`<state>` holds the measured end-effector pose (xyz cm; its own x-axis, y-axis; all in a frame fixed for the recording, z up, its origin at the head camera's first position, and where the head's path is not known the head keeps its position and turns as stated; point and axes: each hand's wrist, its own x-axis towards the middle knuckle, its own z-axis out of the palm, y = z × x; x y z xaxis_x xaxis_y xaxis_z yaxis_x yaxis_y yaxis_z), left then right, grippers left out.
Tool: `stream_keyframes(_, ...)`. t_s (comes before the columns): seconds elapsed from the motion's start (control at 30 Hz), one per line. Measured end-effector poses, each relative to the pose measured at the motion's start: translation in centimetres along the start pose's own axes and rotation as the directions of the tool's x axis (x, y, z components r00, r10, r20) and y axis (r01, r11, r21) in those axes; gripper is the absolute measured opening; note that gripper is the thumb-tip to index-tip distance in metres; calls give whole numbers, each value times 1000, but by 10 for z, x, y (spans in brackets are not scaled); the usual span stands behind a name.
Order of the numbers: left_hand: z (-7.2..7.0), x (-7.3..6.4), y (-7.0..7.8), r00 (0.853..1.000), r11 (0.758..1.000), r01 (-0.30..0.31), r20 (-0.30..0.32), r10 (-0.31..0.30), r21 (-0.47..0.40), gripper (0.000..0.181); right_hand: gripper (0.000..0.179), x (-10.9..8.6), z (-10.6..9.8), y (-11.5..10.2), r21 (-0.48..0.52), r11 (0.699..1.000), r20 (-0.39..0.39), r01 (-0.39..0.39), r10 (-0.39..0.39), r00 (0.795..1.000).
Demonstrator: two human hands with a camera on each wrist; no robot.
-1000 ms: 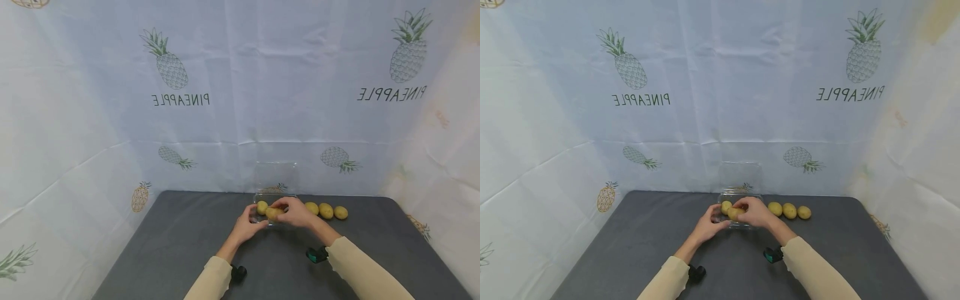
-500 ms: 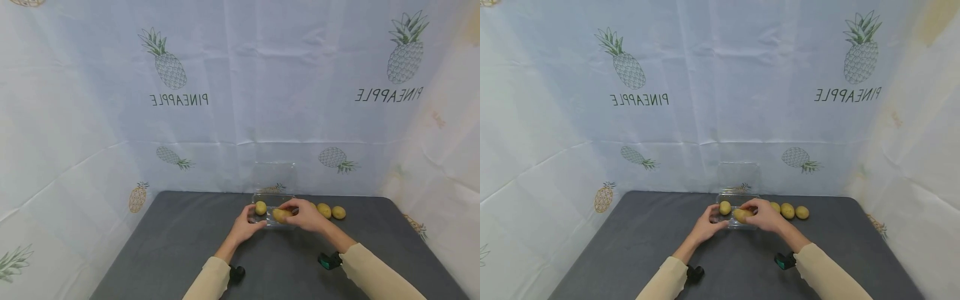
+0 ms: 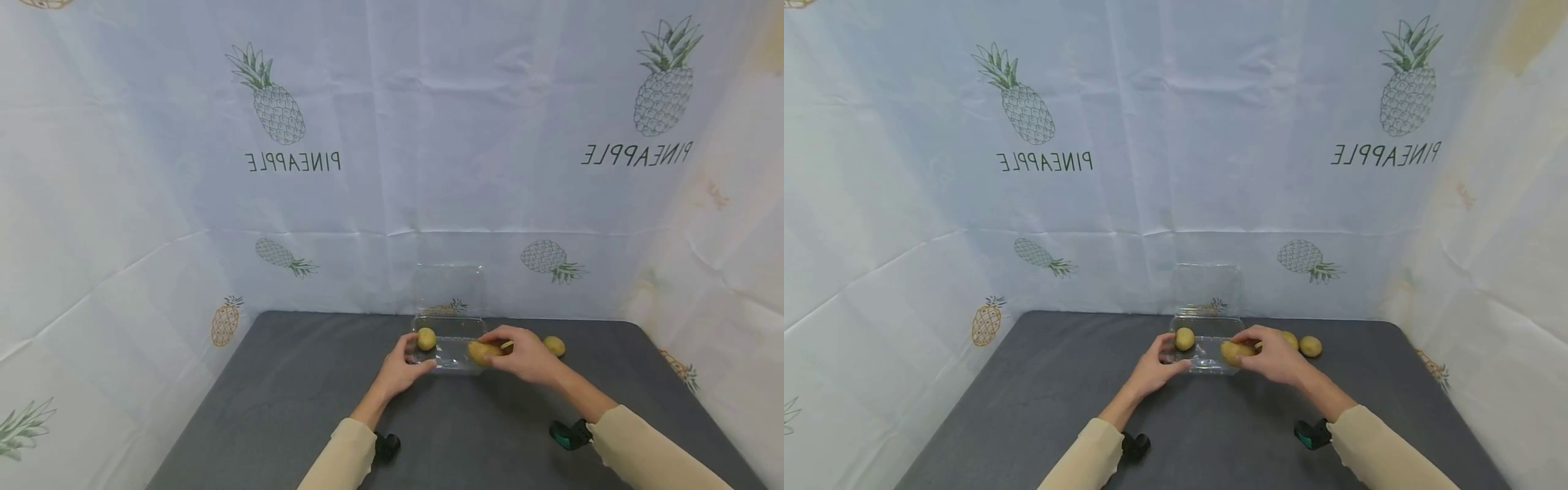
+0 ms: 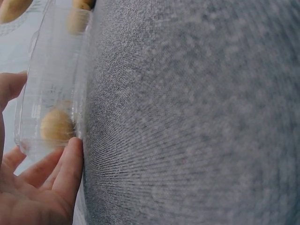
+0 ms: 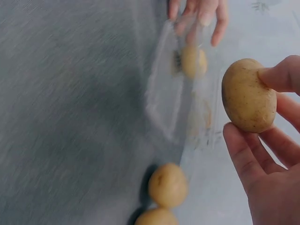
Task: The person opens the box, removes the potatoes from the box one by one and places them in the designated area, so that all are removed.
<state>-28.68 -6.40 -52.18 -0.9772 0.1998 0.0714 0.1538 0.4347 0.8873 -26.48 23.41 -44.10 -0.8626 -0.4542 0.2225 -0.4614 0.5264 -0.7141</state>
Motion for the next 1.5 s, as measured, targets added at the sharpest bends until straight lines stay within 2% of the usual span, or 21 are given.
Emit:
stream_keyframes(0.17,-2,-1,3,1000,1000,10,6,-10,-9,75,33,-11,-9,9,-1,1000,-27,-16,16,1000)
stream_keyframes(0.33,-3,0,3,1000,1000,29,7,-29,-5,77,33,-22,-17,17,-43,998,-63,-43,41,997)
stream_keyframes(0.63,-1,0,1,1000,1000,26,11,-26,-8,77,33,-45,-29,30,-83,993,-112,-89,79,991)
stream_keyframes(1.03,0,2,-2,999,999,40,2,-40,2,78,37,-62,-41,53,-111,985,-155,-133,115,981)
stream_keyframes(1.3,0,1,1,999,999,42,-4,-42,2,78,48,-72,-50,75,-121,957,-186,-265,240,953)
stream_keyframes(1.5,1,2,0,999,999,43,-6,-43,2,78,48,-78,-59,84,-163,937,-240,-310,267,933)
